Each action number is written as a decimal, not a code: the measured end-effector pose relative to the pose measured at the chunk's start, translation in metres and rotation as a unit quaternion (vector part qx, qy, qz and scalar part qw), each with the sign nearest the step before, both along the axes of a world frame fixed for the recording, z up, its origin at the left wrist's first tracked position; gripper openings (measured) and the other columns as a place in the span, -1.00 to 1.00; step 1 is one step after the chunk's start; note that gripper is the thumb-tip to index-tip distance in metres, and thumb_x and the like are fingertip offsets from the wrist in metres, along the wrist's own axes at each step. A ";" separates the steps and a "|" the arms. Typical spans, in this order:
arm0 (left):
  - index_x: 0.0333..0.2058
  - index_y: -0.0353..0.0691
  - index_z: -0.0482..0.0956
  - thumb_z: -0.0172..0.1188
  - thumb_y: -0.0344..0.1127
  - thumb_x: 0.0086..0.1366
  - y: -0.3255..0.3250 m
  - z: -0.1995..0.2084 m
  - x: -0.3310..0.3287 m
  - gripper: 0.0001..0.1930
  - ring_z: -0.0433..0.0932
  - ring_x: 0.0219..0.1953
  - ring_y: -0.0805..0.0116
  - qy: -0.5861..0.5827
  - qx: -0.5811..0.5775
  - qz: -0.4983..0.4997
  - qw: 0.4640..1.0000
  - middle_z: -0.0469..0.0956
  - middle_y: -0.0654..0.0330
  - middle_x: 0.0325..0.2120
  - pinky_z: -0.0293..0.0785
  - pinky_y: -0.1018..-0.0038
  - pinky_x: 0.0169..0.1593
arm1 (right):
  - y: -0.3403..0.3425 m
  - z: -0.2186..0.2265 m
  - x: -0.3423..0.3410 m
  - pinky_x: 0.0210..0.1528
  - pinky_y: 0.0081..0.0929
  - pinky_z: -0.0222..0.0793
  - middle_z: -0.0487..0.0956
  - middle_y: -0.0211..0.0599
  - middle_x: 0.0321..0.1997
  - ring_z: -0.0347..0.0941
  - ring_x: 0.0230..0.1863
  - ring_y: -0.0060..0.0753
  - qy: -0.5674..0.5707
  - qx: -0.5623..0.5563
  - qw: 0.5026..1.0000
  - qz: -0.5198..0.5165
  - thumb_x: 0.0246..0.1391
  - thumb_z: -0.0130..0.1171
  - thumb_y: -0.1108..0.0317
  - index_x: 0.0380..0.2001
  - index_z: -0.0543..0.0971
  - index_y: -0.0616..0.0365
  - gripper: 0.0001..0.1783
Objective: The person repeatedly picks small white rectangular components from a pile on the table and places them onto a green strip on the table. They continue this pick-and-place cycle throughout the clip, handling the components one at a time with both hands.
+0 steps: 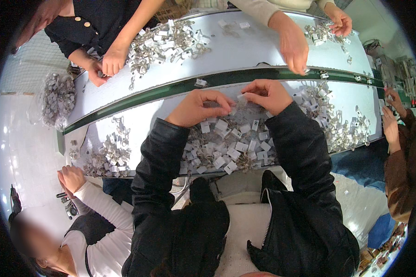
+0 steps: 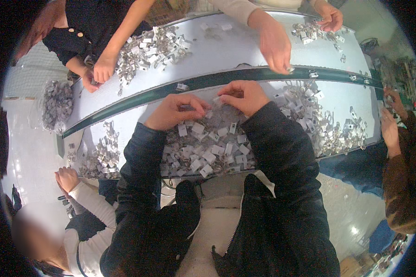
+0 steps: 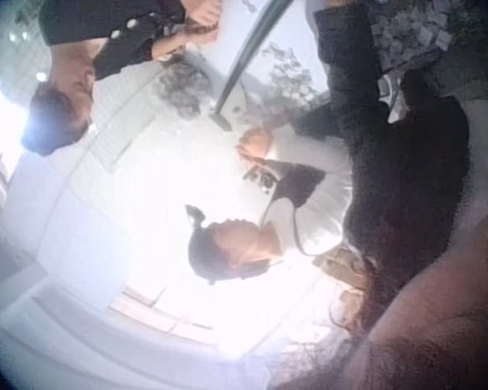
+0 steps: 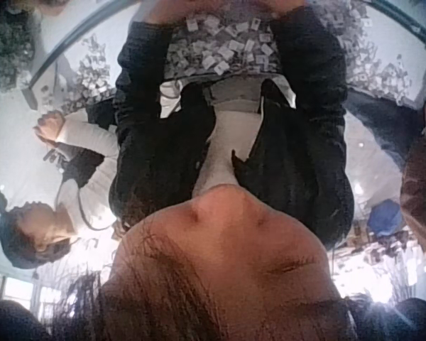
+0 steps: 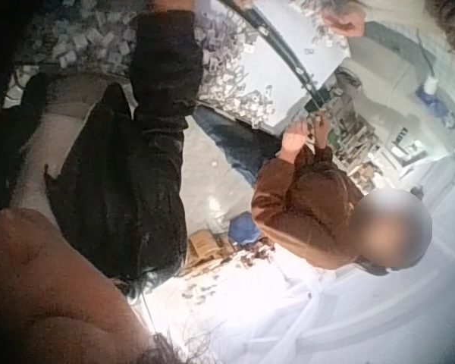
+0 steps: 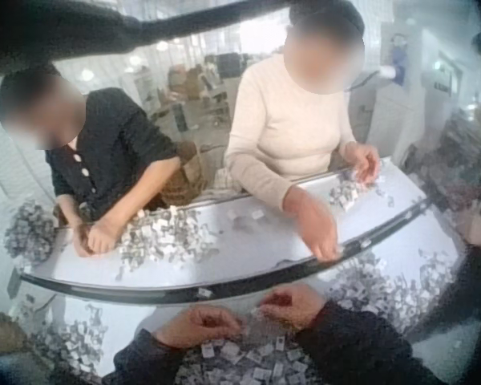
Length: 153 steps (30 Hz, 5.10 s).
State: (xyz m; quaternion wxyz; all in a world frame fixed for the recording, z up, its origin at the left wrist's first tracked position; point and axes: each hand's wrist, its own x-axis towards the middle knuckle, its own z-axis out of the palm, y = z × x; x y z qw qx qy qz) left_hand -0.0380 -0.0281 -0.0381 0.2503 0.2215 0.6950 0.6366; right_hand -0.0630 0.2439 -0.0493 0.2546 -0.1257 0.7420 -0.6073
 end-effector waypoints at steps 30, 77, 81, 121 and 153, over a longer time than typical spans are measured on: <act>-0.28 -0.20 0.68 0.35 -0.34 0.21 0.007 0.008 -0.009 -0.88 0.59 -0.26 0.13 0.163 -0.150 0.202 0.954 0.60 0.18 -0.36 0.53 0.31 -0.20 | -0.020 -0.004 0.007 -0.15 -0.40 0.57 0.62 -0.31 -0.17 0.51 -0.14 -0.24 0.313 0.145 0.938 0.019 0.10 0.36 0.42 -0.13 0.71 0.07 -0.76; -0.23 -0.24 0.70 0.40 -0.39 0.24 0.009 0.019 0.004 -0.86 0.67 -0.29 0.33 0.146 -0.246 0.166 0.944 0.69 0.16 -0.34 0.60 0.42 -0.17 | -0.021 -0.004 0.003 -0.23 -0.43 0.57 0.65 -0.27 -0.20 0.62 -0.28 -0.33 0.263 0.099 0.959 -0.039 0.15 0.36 0.39 -0.11 0.71 0.16 -0.77; -0.27 -0.18 0.72 0.42 -0.35 0.19 0.018 0.012 0.001 -0.86 0.65 -0.29 0.27 -0.030 -0.138 0.145 0.979 0.67 0.17 -0.36 0.57 0.39 -0.19 | -0.025 -0.004 0.002 -0.22 -0.43 0.56 0.62 -0.26 -0.25 0.61 -0.28 -0.29 0.283 0.119 0.951 -0.035 0.14 0.36 0.40 -0.13 0.71 0.16 -0.78; -0.05 -0.19 0.61 0.31 -0.33 0.35 0.019 0.018 0.010 -0.77 0.65 -0.16 0.21 0.182 -0.230 0.081 0.953 0.65 0.12 -0.13 0.59 0.40 -0.10 | -0.003 0.009 0.001 -0.23 -0.53 0.50 0.70 -0.34 -0.34 0.59 -0.34 -0.52 0.122 0.072 0.990 -0.023 0.12 0.38 0.43 -0.24 0.72 0.20 -0.86; -0.20 -0.15 0.65 0.30 -0.34 0.23 0.009 0.012 -0.004 -0.83 0.54 -0.15 0.13 0.378 -0.421 0.254 0.784 0.54 0.22 -0.27 0.56 0.29 -0.15 | -0.032 0.003 0.027 -0.25 -0.36 0.51 0.59 -0.28 -0.31 0.59 -0.31 -0.30 0.243 0.161 0.944 0.152 0.08 0.44 0.24 -0.27 0.68 0.09 -0.78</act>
